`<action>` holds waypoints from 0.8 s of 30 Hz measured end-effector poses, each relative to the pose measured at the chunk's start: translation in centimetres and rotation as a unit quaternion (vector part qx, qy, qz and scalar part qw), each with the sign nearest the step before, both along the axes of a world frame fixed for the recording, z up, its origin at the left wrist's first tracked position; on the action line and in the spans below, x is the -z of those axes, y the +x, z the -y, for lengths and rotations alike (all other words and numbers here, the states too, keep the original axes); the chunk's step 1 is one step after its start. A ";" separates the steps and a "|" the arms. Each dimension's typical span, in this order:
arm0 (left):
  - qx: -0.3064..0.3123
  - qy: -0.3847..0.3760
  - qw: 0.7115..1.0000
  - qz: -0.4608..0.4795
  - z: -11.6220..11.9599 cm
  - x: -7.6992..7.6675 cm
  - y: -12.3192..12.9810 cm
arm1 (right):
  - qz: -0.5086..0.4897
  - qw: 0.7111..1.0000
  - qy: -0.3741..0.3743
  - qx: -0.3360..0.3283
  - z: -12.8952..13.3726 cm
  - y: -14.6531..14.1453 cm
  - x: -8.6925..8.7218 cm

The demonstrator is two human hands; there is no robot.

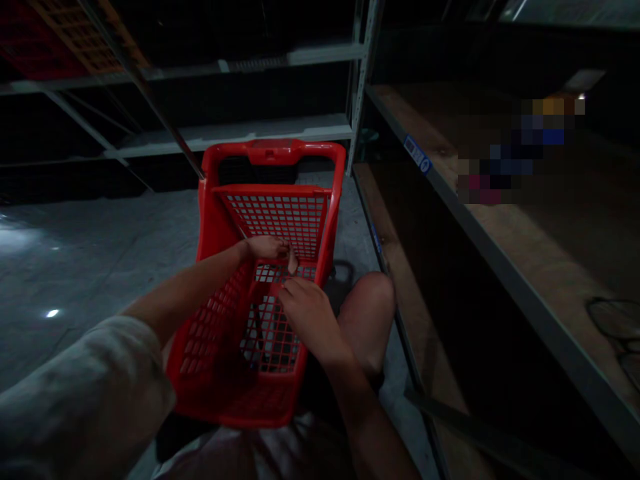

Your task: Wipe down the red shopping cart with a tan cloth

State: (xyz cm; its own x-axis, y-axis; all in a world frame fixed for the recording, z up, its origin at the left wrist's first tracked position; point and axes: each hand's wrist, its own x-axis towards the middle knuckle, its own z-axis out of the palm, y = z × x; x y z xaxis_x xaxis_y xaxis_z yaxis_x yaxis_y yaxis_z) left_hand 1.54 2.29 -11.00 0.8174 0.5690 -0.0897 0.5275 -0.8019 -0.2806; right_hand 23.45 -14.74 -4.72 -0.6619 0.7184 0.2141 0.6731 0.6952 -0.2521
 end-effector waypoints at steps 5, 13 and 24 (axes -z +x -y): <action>0.057 0.060 0.996 0.036 -3.5 -7.6 -0.3 | -0.003 1.000 -0.003 -0.004 0.2 0.1 -0.1; -0.077 0.083 0.991 0.070 -1.8 -7.1 -3.3 | -0.018 1.000 -0.001 -0.010 0.3 0.3 0.1; -0.104 0.031 0.991 -0.079 -2.6 -10.9 -7.0 | -0.013 1.000 0.005 -0.007 -0.1 0.2 0.6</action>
State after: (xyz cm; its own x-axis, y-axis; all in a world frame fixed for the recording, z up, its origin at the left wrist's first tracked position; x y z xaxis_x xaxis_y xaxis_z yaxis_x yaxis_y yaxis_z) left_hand -5.43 4.87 -0.09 0.6608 0.7319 -0.1666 0.6250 -0.6594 -0.4179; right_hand 23.64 -14.61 -5.34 -0.6658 0.7066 0.2397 0.6563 0.7074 -0.2623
